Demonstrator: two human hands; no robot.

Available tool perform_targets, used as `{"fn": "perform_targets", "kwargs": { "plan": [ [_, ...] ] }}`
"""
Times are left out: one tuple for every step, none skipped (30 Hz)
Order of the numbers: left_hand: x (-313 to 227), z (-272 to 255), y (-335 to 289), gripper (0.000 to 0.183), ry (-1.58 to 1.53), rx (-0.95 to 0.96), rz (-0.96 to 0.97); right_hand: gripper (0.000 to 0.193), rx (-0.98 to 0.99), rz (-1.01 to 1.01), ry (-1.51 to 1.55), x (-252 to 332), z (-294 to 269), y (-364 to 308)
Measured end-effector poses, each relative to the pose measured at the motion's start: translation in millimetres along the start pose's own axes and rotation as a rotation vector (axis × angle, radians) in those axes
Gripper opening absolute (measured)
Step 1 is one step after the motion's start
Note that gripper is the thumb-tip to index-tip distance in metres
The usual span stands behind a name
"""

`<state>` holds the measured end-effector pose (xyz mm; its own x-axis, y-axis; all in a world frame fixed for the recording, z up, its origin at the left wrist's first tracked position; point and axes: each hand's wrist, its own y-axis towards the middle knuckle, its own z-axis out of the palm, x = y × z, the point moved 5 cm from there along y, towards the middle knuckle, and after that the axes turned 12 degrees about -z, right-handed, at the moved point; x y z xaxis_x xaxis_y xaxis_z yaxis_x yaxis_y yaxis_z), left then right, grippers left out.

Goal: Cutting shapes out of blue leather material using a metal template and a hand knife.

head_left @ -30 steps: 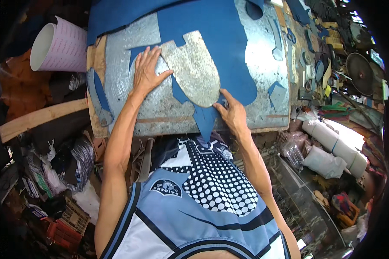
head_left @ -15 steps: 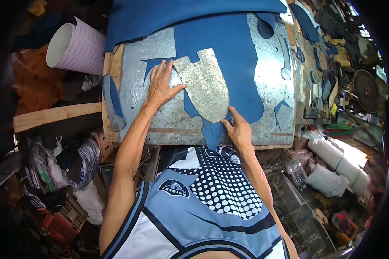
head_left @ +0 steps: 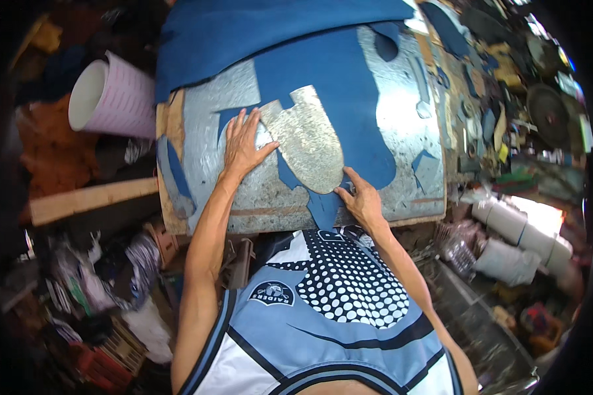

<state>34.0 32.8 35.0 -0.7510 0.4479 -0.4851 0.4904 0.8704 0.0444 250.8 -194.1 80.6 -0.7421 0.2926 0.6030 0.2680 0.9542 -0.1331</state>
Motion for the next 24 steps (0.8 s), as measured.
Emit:
{"fn": "perform_targets", "kwargs": {
  "plan": [
    [1.5, 0.3, -1.2, 0.089, -0.016, -0.021, 0.012, 0.057, 0.019, -0.022, 0.022, 0.7, -1.8, 1.5],
    [1.5, 1.2, -1.9, 0.089, -0.018, -0.018, 0.055, 0.057, -0.019, -0.003, 0.023, -1.7, -3.2, 0.3],
    [0.9, 2.7, -0.9, 0.089, -0.001, -0.005, 0.039, 0.057, -0.003, 0.011, 0.027, -6.4, -0.8, -1.3],
    [2.8, 3.5, -0.1, 0.089, 0.022, 0.003, 0.015, 0.057, 0.018, 0.016, 0.035, -8.2, 3.2, -0.2],
    [0.5, 4.6, 0.2, 0.089, 0.026, 0.001, 0.049, 0.057, 0.034, 0.022, 0.033, -8.8, 3.4, 1.1],
    [1.7, 4.0, -4.1, 0.088, 0.021, -0.004, 0.030, 0.057, 0.014, 0.027, 0.039, -9.2, 2.5, 0.8],
    [3.5, 3.6, -2.9, 0.088, 0.018, -0.010, 0.008, 0.057, 0.032, 0.020, 0.019, -8.9, 3.4, 1.4],
    [3.2, 4.1, 2.2, 0.088, 0.027, -0.013, 0.026, 0.057, 0.052, 0.011, 0.000, -8.8, 4.8, 2.5],
    [0.3, 4.7, 1.9, 0.087, 0.032, -0.009, 0.030, 0.057, 0.044, 0.010, 0.008, -12.7, 5.9, 0.0],
    [-2.8, 4.9, 1.7, 0.087, 0.040, -0.007, 0.033, 0.057, 0.013, -0.027, 0.001, -17.2, 6.7, -2.3],
    [-7.3, 5.5, 1.3, 0.086, 0.034, -0.004, 0.038, 0.058, -0.020, -0.063, -0.006, -20.1, 5.4, -4.6],
    [-9.9, 7.4, 1.6, 0.086, 0.050, -0.007, 0.052, 0.058, -0.036, -0.064, 0.009, -23.0, 3.9, -5.2],
    [-9.4, 8.6, 2.0, 0.086, 0.048, -0.005, 0.049, 0.057, -0.030, -0.071, 0.012, -23.9, 4.3, -4.9],
    [-8.5, 8.7, 1.7, 0.086, 0.047, -0.001, 0.049, 0.057, -0.026, -0.077, 0.015, -24.4, 5.5, -4.6],
    [-10.1, 10.0, 0.4, 0.086, 0.043, 0.014, 0.040, 0.056, -0.045, -0.088, 0.011, -28.2, 8.1, -5.4],
    [-6.5, 11.0, -3.1, 0.086, 0.057, 0.019, 0.067, 0.056, -0.070, -0.077, 0.026, -29.0, 9.4, -4.5],
    [-0.7, 11.9, -5.3, 0.087, 0.054, 0.012, 0.045, 0.056, -0.033, -0.086, 0.033, -28.9, 12.9, -2.8],
    [0.2, 11.0, -5.5, 0.088, 0.047, 0.005, 0.023, 0.055, 0.004, -0.094, 0.036, -29.2, 13.8, -1.9],
    [0.3, 11.9, -4.9, 0.089, 0.058, 0.008, 0.023, 0.055, -0.018, -0.080, 0.043, -30.3, 11.7, -1.5],
    [-0.2, 14.0, -0.1, 0.089, 0.061, 0.014, 0.047, 0.055, -0.005, -0.085, 0.036, -30.3, 11.0, -0.8],
    [-3.1, 14.7, -2.2, 0.089, 0.055, 0.021, 0.038, 0.055, 0.018, -0.093, 0.025, -31.3, 10.5, -4.5],
    [-5.2, 15.8, -4.7, 0.089, 0.045, 0.026, 0.027, 0.055, 0.011, -0.082, 0.023, -34.5, 10.2, -6.2],
    [-7.7, 16.4, -1.7, 0.090, 0.041, 0.019, 0.042, 0.055, -0.024, -0.109, -0.004, -36.8, 9.7, -5.9],
    [-6.2, 14.3, 1.5, 0.090, 0.034, 0.021, 0.048, 0.055, -0.059, -0.141, -0.032, -34.5, 9.1, -2.4]
  ]
}}
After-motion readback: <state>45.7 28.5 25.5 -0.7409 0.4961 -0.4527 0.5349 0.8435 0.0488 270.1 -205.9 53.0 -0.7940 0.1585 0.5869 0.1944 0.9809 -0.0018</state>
